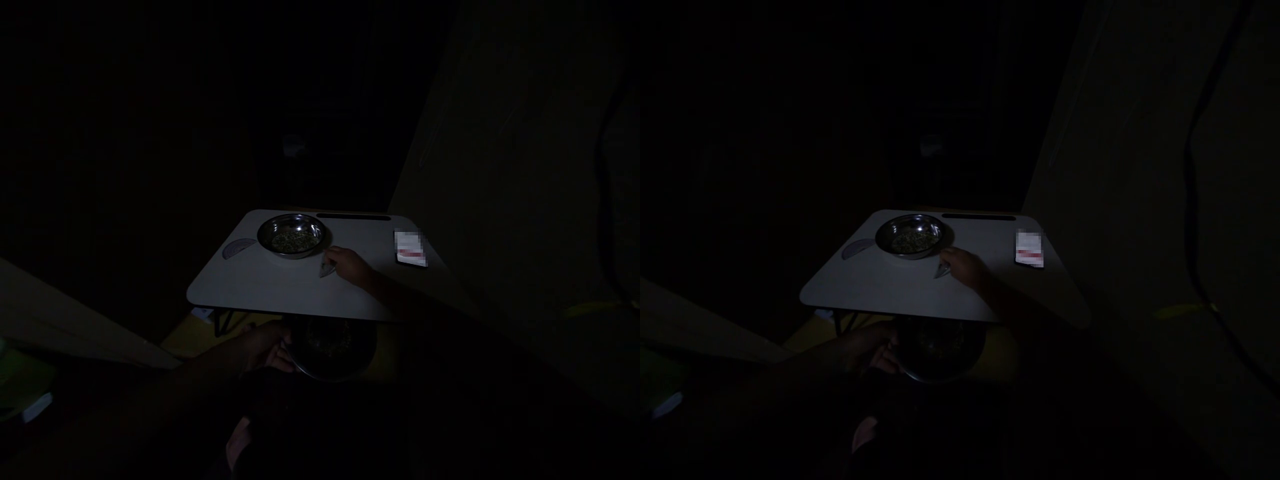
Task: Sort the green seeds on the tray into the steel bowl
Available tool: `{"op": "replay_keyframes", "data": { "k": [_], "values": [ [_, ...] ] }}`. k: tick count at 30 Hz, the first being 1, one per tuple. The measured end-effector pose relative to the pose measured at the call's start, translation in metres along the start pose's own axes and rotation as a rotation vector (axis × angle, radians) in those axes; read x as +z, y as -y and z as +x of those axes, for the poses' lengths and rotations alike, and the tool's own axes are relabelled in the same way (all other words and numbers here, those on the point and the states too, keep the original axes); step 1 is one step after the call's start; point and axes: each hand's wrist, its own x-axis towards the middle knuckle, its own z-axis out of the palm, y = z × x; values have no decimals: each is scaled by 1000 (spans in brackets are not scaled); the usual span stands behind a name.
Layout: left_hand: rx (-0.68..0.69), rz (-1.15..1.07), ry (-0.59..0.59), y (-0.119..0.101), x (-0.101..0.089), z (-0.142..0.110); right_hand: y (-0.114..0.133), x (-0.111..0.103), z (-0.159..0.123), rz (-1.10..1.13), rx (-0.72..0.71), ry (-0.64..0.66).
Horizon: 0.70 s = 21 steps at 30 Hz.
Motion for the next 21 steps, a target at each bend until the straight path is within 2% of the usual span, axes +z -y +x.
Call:
{"op": "replay_keyframes", "data": {
  "k": [3, 9, 15, 21],
  "values": [
    [10, -10, 18, 1, -2, 1, -7, 0, 0, -40, -62, -11],
    [18, -4, 26, 1, -2, 0, -18, -3, -1, -163, -17, 23],
    [-8, 5, -6, -3, 2, -2, -17, -6, -2, -321, -18, 32],
    [-4, -3, 0, 0, -1, 1, -15, -8, -4, -358, -36, 40]
  ]
}}
